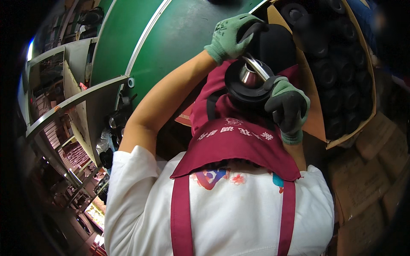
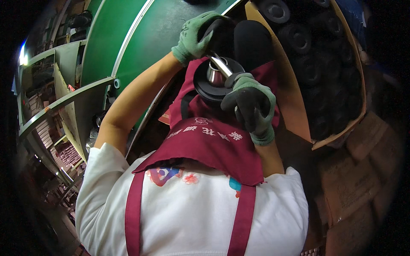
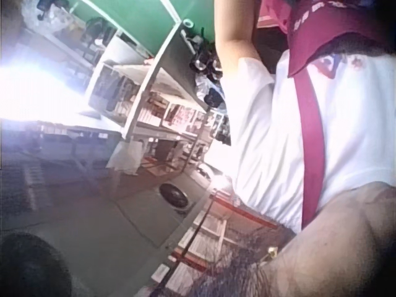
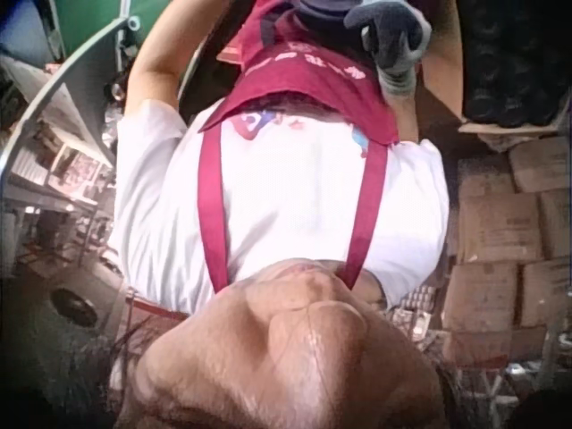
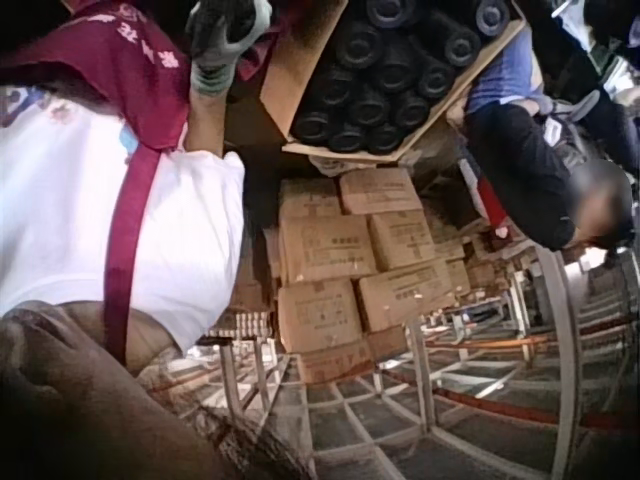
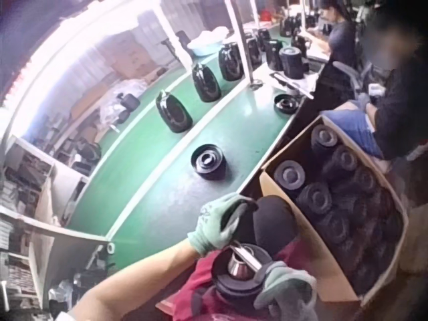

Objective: The person assembles black kettles on a green conveyor belt. They pick up kettle bodies and lids, attach the lids to the bodies, and place the assembled units back on the belt. The process is repeated for multiple kettles.

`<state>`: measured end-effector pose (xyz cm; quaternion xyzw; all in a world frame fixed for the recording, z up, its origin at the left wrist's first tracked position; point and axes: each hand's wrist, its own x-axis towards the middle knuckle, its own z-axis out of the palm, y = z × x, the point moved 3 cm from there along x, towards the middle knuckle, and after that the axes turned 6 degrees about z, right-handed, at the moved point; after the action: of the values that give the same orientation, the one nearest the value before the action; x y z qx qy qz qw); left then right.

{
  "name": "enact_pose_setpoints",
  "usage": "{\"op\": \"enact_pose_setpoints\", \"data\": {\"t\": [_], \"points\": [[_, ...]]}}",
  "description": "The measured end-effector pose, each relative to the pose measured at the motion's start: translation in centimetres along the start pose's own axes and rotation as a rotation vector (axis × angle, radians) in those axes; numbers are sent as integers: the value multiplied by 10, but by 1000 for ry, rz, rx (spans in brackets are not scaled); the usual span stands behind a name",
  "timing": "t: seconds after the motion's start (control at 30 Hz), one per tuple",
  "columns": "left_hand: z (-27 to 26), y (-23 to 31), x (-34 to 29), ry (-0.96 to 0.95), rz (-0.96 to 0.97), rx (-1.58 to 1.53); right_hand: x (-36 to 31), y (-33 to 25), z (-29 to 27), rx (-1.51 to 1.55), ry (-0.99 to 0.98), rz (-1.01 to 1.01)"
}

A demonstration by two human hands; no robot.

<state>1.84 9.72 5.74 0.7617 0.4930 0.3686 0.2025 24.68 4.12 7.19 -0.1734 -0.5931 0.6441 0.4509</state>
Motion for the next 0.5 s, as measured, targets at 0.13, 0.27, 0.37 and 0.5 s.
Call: {"op": "enact_pose_setpoints", "data": {"t": [0.13, 0.27, 0.37, 0.5], "points": [[1, -2, 0, 112, 75, 80, 2, -6, 2, -145, 53, 2], [-3, 16, 3, 118, 141, 191, 2, 3, -30, -217, 111, 86], [4, 27, 11, 111, 266, 301, 15, 55, -88, 241, 108, 330], [2, 38, 13, 198, 286, 398, 86, 51, -82, -866, -33, -10]]}}
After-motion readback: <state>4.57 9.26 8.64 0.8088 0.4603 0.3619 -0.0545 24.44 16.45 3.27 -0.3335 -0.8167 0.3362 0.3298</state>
